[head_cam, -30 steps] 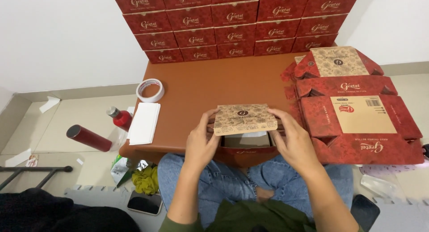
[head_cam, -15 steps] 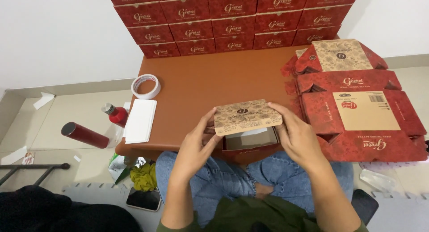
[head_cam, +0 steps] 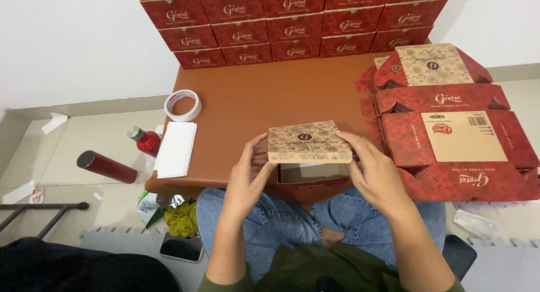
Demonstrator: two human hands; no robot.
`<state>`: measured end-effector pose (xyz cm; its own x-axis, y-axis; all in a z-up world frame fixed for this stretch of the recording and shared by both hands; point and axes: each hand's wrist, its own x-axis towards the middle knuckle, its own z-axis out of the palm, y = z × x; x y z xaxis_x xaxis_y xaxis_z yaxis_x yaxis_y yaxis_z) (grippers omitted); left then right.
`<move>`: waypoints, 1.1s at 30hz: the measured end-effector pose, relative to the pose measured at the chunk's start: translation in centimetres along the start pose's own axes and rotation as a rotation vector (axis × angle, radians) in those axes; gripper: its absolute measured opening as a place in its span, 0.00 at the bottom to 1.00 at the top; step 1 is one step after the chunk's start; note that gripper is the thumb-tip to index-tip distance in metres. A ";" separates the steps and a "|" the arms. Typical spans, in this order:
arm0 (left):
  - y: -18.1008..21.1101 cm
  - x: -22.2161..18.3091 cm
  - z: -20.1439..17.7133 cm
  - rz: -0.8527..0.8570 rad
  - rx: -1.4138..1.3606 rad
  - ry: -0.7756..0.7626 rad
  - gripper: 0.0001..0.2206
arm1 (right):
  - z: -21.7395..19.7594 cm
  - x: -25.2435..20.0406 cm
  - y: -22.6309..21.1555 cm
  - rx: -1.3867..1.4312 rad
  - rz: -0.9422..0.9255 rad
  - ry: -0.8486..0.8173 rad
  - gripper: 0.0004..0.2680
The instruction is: Assembling small cardboard boxes by folding pre-scored templates and inserting white paper liners.
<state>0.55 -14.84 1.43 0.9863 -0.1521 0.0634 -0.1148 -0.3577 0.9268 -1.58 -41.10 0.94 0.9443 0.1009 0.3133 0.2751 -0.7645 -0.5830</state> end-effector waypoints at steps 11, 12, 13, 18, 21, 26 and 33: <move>-1.8 1.3 0.4 -0.089 -0.315 0.092 0.22 | -0.3 0.2 0.1 0.012 0.000 -0.007 0.15; -1.8 1.1 0.5 -0.101 -0.347 0.128 0.21 | -0.2 0.1 0.2 0.007 -0.005 -0.016 0.16; -1.8 1.0 0.7 -0.101 -0.347 0.128 0.21 | -0.2 0.1 0.1 0.006 -0.004 -0.016 0.16; -2.2 0.6 1.2 -0.053 -0.162 0.125 0.23 | 0.0 0.1 0.1 -0.004 -0.010 -0.029 0.17; -2.5 0.4 0.6 -0.090 -0.023 0.064 0.24 | 0.1 0.0 0.4 0.012 -0.029 -0.035 0.19; -1.4 -0.6 -0.3 -0.067 -0.006 0.028 0.29 | -1.2 -0.1 -1.1 0.112 -0.037 -0.032 0.21; -0.3 -3.9 -0.9 0.236 0.128 0.070 0.30 | -3.0 -1.8 -1.7 0.157 -0.071 0.098 0.14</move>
<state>-3.13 -13.35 1.21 0.9359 -0.1829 0.3010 -0.3516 -0.4342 0.8294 -4.29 -41.85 3.58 0.9016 0.0824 0.4247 0.3722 -0.6483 -0.6642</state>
